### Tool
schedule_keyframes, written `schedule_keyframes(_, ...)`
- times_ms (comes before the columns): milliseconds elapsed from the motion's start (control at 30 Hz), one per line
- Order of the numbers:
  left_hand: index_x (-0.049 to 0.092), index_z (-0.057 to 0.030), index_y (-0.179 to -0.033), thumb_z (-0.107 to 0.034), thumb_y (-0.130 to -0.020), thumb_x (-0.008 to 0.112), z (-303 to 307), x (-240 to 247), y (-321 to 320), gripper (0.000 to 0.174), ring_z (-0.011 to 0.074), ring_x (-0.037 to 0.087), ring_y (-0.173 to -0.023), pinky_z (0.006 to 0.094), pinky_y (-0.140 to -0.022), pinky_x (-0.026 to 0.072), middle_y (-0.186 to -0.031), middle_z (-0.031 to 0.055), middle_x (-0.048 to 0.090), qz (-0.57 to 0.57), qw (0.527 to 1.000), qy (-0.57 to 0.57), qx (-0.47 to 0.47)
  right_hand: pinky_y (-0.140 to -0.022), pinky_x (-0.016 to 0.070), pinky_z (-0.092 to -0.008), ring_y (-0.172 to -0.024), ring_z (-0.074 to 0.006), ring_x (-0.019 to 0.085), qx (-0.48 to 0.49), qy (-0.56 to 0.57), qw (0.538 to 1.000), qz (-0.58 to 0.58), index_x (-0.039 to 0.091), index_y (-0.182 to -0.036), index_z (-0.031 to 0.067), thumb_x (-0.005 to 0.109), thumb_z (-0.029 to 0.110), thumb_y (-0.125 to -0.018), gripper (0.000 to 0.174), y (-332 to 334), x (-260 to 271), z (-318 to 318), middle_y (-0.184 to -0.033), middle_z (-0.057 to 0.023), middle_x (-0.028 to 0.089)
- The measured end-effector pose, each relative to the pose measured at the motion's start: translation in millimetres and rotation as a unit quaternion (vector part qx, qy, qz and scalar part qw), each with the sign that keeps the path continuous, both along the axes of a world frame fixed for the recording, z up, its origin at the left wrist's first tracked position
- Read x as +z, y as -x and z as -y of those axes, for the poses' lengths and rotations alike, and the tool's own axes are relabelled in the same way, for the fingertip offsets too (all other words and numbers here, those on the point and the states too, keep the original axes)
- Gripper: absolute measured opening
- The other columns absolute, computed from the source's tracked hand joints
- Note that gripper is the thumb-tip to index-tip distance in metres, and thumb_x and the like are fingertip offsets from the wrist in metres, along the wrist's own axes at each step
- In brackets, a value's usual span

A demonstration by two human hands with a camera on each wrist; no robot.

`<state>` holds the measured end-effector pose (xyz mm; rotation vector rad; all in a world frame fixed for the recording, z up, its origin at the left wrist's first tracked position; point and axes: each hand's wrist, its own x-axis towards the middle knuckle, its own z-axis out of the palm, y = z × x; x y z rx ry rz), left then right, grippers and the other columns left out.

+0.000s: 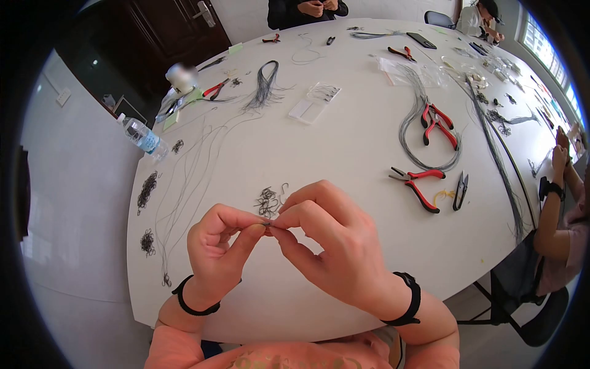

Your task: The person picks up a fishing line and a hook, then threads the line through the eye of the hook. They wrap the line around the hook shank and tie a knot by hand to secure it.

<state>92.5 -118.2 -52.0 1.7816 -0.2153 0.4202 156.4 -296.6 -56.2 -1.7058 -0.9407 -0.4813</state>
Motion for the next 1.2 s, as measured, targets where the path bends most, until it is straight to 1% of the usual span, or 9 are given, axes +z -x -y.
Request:
schedule_keyframes(100, 0.065, 0.0005, -0.095, 0.001, -0.093, 0.070, -0.1, 1.4, -0.2, 0.005, 0.0126, 0.073, -0.081, 0.0247, -0.072, 0.0575, -0.089, 0.0087, 0.075, 0.030, 0.998, -0.045, 0.011, -0.055, 0.0481, -0.0310, -0.070, -0.0214, 0.061, -0.025, -0.016, 0.999, 0.028, 0.063, -0.088, 0.0080, 0.079, -0.003, -0.069, 0.028, 3.1, 0.6, -1.9, -0.085, -0.0040, 0.065)
schedule_keyframes(233, 0.066, -0.0010, -0.093, 0.003, -0.091, 0.071, 0.0, 0.1, -2.2, 0.007, 0.0110, 0.072, -0.075, 0.0230, -0.067, 0.0552, -0.088, 0.0080, 0.076, 0.072, 0.992, -0.097, 0.032, -0.055, 0.0469, -0.0308, -0.070, -0.0214, 0.060, -0.047, -0.013, 0.997, 0.065, 0.063, -0.087, 0.0087, 0.078, -0.005, -0.067, 0.028, 2.8, 3.0, -2.4, -0.081, -0.0029, 0.065)
schedule_keyframes(567, 0.065, -0.0014, -0.092, 0.004, -0.089, 0.072, 4.6, -0.8, -2.0, 0.009, 0.0116, 0.072, -0.073, 0.0225, -0.064, 0.0543, -0.087, 0.0079, 0.076, 0.104, 0.983, -0.144, 0.035, -0.052, 0.0417, -0.0330, -0.064, -0.0227, 0.052, -0.037, -0.018, 0.996, 0.077, 0.060, -0.090, 0.0062, 0.071, -0.010, -0.066, 0.031, 5.8, -3.4, -6.7, -0.073, -0.0047, 0.052)
schedule_keyframes(667, 0.064, -0.0003, -0.092, 0.004, -0.090, 0.071, 5.1, -4.3, -2.5, 0.009, 0.0125, 0.073, -0.077, 0.0235, -0.067, 0.0562, -0.087, 0.0091, 0.076, 0.074, 0.991, -0.110, 0.032, -0.051, 0.0412, -0.0333, -0.063, -0.0233, 0.051, -0.051, -0.012, 0.993, 0.104, 0.059, -0.090, 0.0058, 0.071, -0.010, -0.064, 0.033, 6.1, -5.2, -6.7, -0.073, -0.0058, 0.050)
schedule_keyframes(833, 0.061, 0.0030, -0.094, 0.001, -0.094, 0.069, 7.6, -3.9, -2.2, 0.008, 0.0163, 0.074, -0.086, 0.0284, -0.078, 0.0596, -0.089, 0.0125, 0.075, -0.034, 0.998, 0.055, 0.002, -0.051, 0.0409, -0.0327, -0.062, -0.0224, 0.050, -0.071, -0.008, 0.983, 0.171, 0.058, -0.090, 0.0048, 0.072, -0.010, -0.062, 0.035, 0.6, -7.5, -6.2, -0.072, -0.0055, 0.049)
schedule_keyframes(933, 0.061, 0.0031, -0.094, 0.000, -0.095, 0.067, 7.9, -3.2, -2.4, 0.007, 0.0162, 0.073, -0.088, 0.0286, -0.079, 0.0593, -0.090, 0.0127, 0.074, -0.049, 0.994, 0.098, -0.001, -0.050, 0.0399, -0.0314, -0.060, -0.0216, 0.049, -0.099, -0.009, 0.977, 0.187, 0.057, -0.089, 0.0042, 0.074, -0.011, -0.061, 0.036, -2.0, -4.4, -2.8, -0.070, -0.0050, 0.048)
schedule_keyframes(1067, 0.061, 0.0028, -0.095, -0.001, -0.096, 0.067, 4.9, -3.3, -3.8, 0.007, 0.0162, 0.073, -0.088, 0.0285, -0.080, 0.0590, -0.091, 0.0131, 0.074, -0.066, 0.990, 0.123, -0.001, -0.049, 0.0378, -0.0301, -0.058, -0.0210, 0.048, -0.119, -0.011, 0.975, 0.190, 0.055, -0.088, 0.0044, 0.074, -0.013, -0.061, 0.038, -7.9, 0.3, 4.2, -0.068, -0.0043, 0.049)
schedule_keyframes(1133, 0.057, 0.0033, -0.099, -0.001, -0.099, 0.061, 2.9, -3.0, -4.9, 0.006, 0.0205, 0.073, -0.087, 0.0354, -0.083, 0.0615, -0.093, 0.0171, 0.073, -0.075, 0.992, 0.103, -0.012, -0.049, 0.0366, -0.0292, -0.058, -0.0204, 0.048, -0.125, -0.010, 0.972, 0.196, 0.053, -0.089, 0.0045, 0.073, -0.015, -0.062, 0.038, -8.9, 2.8, 6.4, -0.068, -0.0039, 0.050)
schedule_keyframes(1200, 0.057, 0.0028, -0.098, -0.001, -0.099, 0.061, 2.5, -2.7, -5.7, 0.006, 0.0205, 0.073, -0.086, 0.0354, -0.083, 0.0615, -0.093, 0.0169, 0.073, -0.074, 0.991, 0.108, -0.010, -0.049, 0.0365, -0.0290, -0.058, -0.0203, 0.048, -0.134, -0.013, 0.971, 0.199, 0.053, -0.088, 0.0045, 0.073, -0.015, -0.063, 0.037, -9.0, 5.6, 8.4, -0.068, -0.0040, 0.051)
